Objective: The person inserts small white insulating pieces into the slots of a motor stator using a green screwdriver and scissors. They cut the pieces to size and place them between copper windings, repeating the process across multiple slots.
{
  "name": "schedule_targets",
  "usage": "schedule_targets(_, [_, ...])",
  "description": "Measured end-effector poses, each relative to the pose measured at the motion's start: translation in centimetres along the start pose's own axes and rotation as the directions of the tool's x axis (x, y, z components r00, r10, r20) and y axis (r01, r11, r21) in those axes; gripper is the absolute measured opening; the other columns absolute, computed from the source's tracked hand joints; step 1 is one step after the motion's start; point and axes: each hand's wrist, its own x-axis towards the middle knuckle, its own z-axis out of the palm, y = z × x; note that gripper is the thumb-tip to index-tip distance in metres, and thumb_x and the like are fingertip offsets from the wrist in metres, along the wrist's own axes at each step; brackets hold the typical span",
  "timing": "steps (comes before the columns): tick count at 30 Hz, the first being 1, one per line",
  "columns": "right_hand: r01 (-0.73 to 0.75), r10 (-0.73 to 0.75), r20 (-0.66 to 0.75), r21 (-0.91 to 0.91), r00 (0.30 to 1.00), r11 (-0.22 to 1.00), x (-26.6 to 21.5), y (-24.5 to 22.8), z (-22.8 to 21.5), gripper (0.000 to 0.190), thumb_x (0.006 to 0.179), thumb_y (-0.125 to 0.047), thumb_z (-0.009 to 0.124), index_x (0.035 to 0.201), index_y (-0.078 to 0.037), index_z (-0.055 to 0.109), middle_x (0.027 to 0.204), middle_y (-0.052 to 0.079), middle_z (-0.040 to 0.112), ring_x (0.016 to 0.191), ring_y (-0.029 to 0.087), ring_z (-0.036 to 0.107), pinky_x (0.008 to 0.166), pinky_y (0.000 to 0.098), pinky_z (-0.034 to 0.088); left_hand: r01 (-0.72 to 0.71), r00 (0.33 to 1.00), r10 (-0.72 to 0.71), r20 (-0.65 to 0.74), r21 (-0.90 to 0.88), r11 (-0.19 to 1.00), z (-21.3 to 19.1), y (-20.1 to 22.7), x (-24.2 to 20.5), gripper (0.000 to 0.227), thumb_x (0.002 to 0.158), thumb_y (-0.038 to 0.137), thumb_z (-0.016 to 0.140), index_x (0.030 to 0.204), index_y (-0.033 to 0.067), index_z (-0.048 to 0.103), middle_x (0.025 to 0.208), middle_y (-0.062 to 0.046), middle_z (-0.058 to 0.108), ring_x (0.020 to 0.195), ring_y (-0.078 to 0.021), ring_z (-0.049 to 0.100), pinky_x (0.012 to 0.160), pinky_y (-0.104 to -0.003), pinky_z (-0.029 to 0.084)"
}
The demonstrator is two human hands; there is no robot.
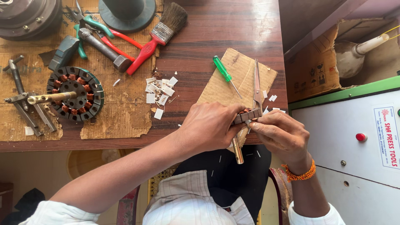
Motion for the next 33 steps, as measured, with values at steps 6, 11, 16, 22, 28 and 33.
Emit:
schedule_targets(6, [0.045, -0.053, -0.043, -0.173, 0.998, 0.984, -0.6, -0.2, 0.8, 0.026, 0.078, 0.007, 0.084, 0.101, -0.001, 0.075, 0.090, 0.008, 0.068, 0.082, 0.022, 0.070, 0.072, 0.0336, 0.060, 0.015, 1.000, -0.015, -0.003, 0.006, 1.000, 0.3, -0.3, 0.3, 0.036, 0.089, 0.035, 0.068, 0.116, 0.0110, 0.066, 0.073, -0.016, 0.071, 0.072, -0.0385, 0.071, 0.062, -0.054, 0.053])
schedule_targets(11, [0.057, -0.105, -0.148, -0.297, 0.983, 0.953, -0.3, -0.9, 2.7, 0.028, 0.080, 0.010, 0.085, 0.104, 0.003, 0.073, 0.095, 0.011, 0.070, 0.084, 0.024, 0.071, 0.072, 0.0338, 0.060, -0.004, 1.000, 0.003, -0.026, -0.026, 1.000, -0.2, -0.9, 0.6, 0.036, 0.088, 0.035, 0.070, 0.113, 0.0099, 0.066, 0.078, -0.016, 0.072, 0.078, -0.0385, 0.071, 0.067, -0.054, 0.054])
schedule_targets(16, [-0.047, 0.000, -0.126, -0.367, 0.992, 0.929, 1.0, -2.7, 3.4, 0.028, 0.084, 0.010, 0.082, 0.109, 0.001, 0.073, 0.098, 0.011, 0.071, 0.087, 0.024, 0.072, 0.075, 0.0336, 0.059, 0.005, 1.000, -0.005, -0.006, -0.134, 0.991, -0.8, -2.2, 0.7, 0.029, 0.090, 0.034, 0.068, 0.109, 0.0122, 0.068, 0.086, -0.013, 0.074, 0.086, -0.0362, 0.072, 0.072, -0.052, 0.055])
schedule_targets(22, [-0.062, 0.109, 0.087, -0.428, 0.990, 0.902, 2.5, -5.0, 0.8, 0.031, 0.082, 0.008, 0.077, 0.111, -0.003, 0.075, 0.098, 0.012, 0.072, 0.088, 0.025, 0.072, 0.077, 0.0346, 0.060, -0.065, 0.998, 0.064, -0.011, -0.193, 0.979, -1.3, -2.6, 0.3, 0.026, 0.087, 0.029, 0.068, 0.108, 0.0133, 0.069, 0.091, -0.014, 0.075, 0.090, -0.0367, 0.071, 0.073, -0.052, 0.055])
schedule_targets(28, [0.048, -0.006, 0.087, -0.488, 0.996, 0.872, 1.9, -3.7, 1.7, 0.030, 0.082, 0.006, 0.079, 0.111, -0.001, 0.074, 0.098, 0.011, 0.070, 0.092, 0.026, 0.070, 0.078, 0.0370, 0.059, -0.094, 0.991, 0.108, 0.077, -0.160, 0.983, -0.7, -3.4, 1.3, 0.025, 0.091, 0.029, 0.068, 0.106, 0.0092, 0.065, 0.092, -0.016, 0.073, 0.092, -0.0370, 0.071, 0.076, -0.052, 0.055])
schedule_targets(33, [0.062, -0.028, 0.071, -0.542, 0.997, 0.838, 0.4, -3.1, 3.1, 0.032, 0.079, 0.004, 0.081, 0.110, -0.001, 0.077, 0.105, 0.008, 0.068, 0.097, 0.025, 0.065, 0.080, 0.0367, 0.056, -0.198, 0.974, 0.220, 0.061, -0.251, 0.947, -0.9, -5.1, 1.1, 0.026, 0.093, 0.026, 0.068, 0.111, 0.0071, 0.065, 0.096, -0.016, 0.074, 0.097, -0.0370, 0.071, 0.083, -0.049, 0.055])
